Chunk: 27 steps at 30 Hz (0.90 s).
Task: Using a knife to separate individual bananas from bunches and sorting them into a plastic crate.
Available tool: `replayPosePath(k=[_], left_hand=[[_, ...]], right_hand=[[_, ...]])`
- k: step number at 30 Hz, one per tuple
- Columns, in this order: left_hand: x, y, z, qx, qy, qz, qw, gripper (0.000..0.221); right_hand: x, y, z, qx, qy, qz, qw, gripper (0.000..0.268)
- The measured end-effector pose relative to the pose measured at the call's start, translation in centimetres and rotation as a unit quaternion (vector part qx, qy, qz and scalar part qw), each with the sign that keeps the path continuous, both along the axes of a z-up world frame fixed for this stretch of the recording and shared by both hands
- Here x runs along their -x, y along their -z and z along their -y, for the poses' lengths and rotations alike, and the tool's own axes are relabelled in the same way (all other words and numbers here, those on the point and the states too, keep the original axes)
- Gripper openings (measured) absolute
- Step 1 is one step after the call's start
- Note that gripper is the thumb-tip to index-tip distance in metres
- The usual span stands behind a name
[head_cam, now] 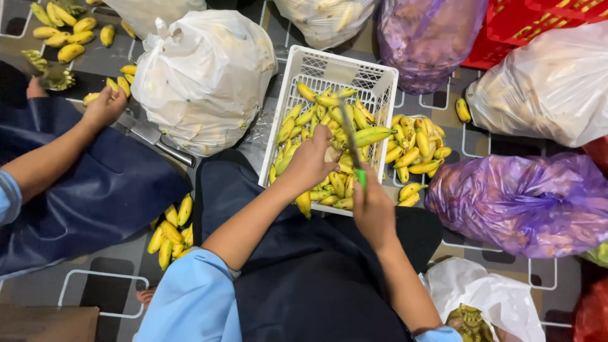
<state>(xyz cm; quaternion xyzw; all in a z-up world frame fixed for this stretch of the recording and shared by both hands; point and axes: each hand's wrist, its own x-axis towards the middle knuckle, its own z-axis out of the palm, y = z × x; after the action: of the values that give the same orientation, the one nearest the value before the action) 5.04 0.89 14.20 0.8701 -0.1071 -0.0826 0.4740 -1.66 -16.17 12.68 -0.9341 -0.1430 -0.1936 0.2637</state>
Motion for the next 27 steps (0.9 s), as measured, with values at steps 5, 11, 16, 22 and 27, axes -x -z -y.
replayPosePath(k=[5, 11, 16, 22, 27], left_hand=[[0.0, 0.6, -0.3, 0.039, -0.021, -0.031, 0.999, 0.061], [-0.6, 4.1, -0.6, 0.076, -0.055, -0.048, 0.994, 0.063], [-0.8, 8.2, -1.7, 0.078, -0.094, -0.083, 0.989, 0.064], [-1.0, 10.5, -2.7, 0.227, -0.118, -0.086, 0.963, 0.059], [-0.8, 9.5, -3.5, 0.388, -0.062, -0.079, 0.916, 0.053]], right_hand=[[0.6, -2.5, 2.0, -0.193, 0.043, 0.099, 0.975, 0.030], [-0.1, 2.6, 0.0, -0.045, -0.006, -0.111, 0.993, 0.040], [-0.6, 1.7, -0.2, -0.099, 0.062, -0.247, 0.962, 0.048], [-1.4, 3.3, 1.7, -0.344, -0.040, -0.081, 0.935, 0.037], [-2.0, 3.8, 2.4, -0.477, 0.000, -0.203, 0.855, 0.021]])
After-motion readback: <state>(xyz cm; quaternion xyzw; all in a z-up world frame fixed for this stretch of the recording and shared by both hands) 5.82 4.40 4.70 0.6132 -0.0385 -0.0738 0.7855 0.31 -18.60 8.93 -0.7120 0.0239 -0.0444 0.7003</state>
